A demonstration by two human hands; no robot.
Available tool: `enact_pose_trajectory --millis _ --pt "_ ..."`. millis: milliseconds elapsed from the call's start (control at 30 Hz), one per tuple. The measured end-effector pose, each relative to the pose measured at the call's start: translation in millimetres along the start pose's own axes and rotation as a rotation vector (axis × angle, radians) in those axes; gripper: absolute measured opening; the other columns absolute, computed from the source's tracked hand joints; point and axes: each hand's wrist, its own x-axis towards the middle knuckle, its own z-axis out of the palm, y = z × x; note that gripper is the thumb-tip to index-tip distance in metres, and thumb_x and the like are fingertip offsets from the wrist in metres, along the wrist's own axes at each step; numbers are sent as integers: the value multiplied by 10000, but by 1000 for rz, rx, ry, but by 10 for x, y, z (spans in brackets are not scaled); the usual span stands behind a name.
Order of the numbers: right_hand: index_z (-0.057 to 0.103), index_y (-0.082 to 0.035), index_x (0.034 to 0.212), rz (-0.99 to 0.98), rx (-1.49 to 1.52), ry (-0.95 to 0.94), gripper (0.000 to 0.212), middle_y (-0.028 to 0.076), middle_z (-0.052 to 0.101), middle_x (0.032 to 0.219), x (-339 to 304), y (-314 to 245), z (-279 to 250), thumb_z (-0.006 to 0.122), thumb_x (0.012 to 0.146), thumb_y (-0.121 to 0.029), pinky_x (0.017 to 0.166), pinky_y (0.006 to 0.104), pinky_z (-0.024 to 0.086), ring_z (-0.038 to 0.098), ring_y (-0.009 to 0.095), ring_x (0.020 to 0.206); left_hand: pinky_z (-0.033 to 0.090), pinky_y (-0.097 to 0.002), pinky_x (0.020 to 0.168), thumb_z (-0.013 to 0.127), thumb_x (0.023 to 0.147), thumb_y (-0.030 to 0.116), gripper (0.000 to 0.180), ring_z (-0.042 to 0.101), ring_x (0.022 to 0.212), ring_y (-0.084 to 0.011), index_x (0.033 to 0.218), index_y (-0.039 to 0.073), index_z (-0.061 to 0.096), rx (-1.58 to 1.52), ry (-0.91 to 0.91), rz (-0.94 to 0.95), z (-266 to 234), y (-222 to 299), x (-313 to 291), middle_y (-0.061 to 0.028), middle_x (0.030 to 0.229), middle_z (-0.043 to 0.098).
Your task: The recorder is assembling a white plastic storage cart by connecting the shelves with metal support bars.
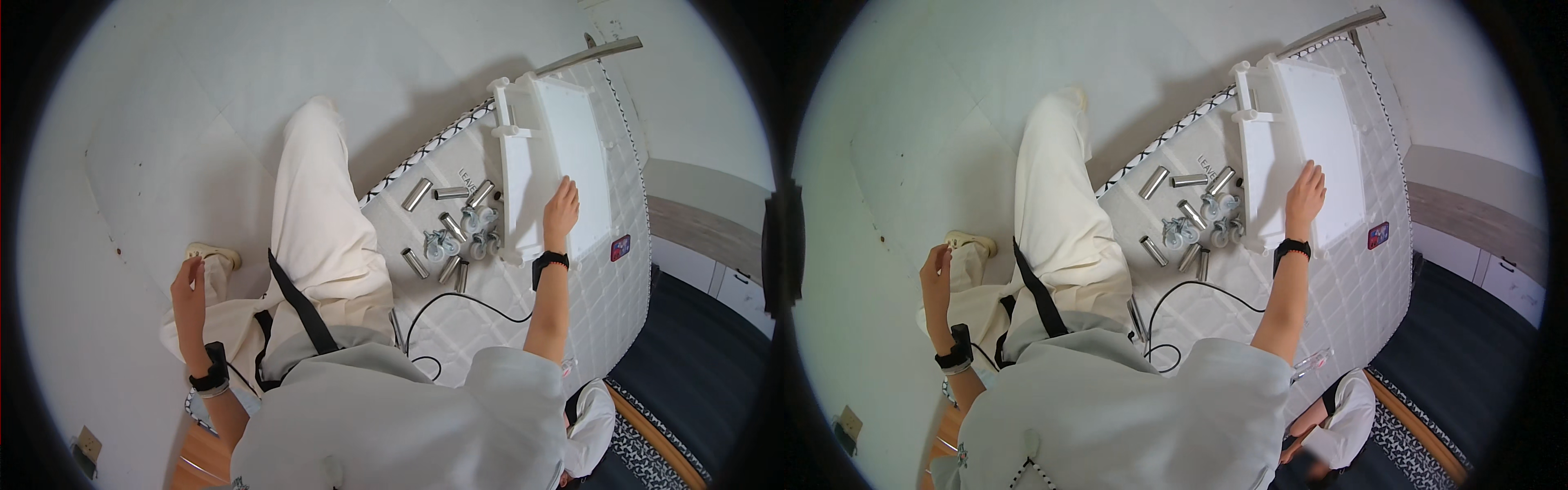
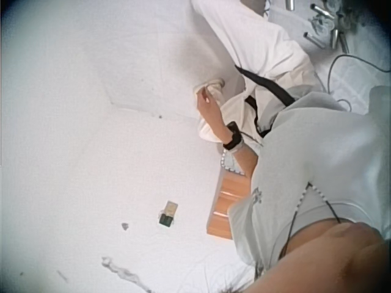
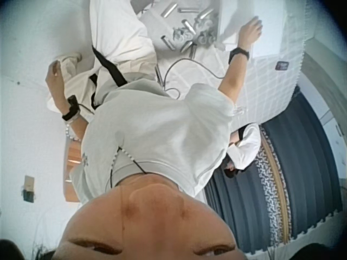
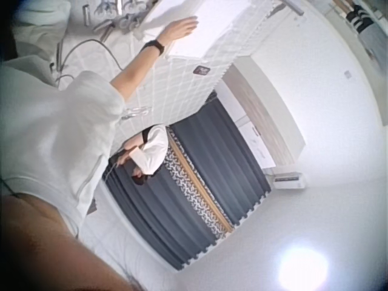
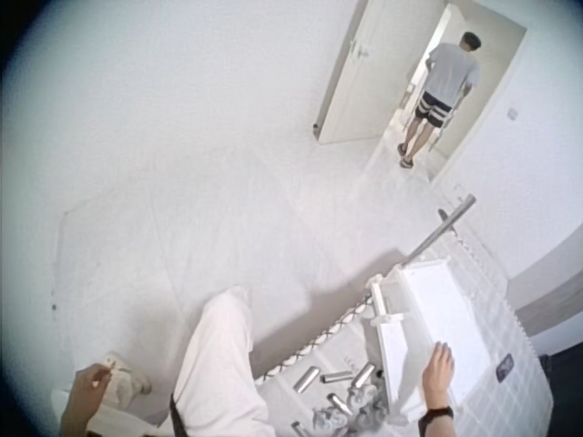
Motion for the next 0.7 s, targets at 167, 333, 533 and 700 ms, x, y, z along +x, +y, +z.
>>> enact_pose_trajectory --millis 167,333,533,700 --pt "415 -26 1197 -100 -59 61 400 99 502 1135 357 60 -156 506 808 -17 787 406 505 544 263 1027 458 -299 789 515 911 156 224 617 876 -190 1050 -10 575 6 -15 -6 26 -29 -15 -119 953 649" --pt "414 -12 1132 -65 -49 49 326 106 520 1071 543 294 -219 476 812 2 763 389 512 549 272 989 458 -299 803 516 907 140 218 617 874 -194 1052 -11 576 -35 -17 -2 88 -27 9 -124 954 648" --pt "399 -4 1177 102 146 10 300 189 561 1107 580 532 -508 414 883 -58 730 428 502 589 353 921 456 -293 805 509 911 133 213 616 877 -188 1049 -16 571 -21 -2 29 25 -48 10 -126 937 646" --pt "389 -8 1205 225 218 -48 322 228 569 1074 488 565 -845 425 914 -141 724 463 482 578 397 894 455 -300 808 504 914 143 218 614 880 -220 1042 -21 569 -30 -5 34 -9 -43 0 -141 930 639"
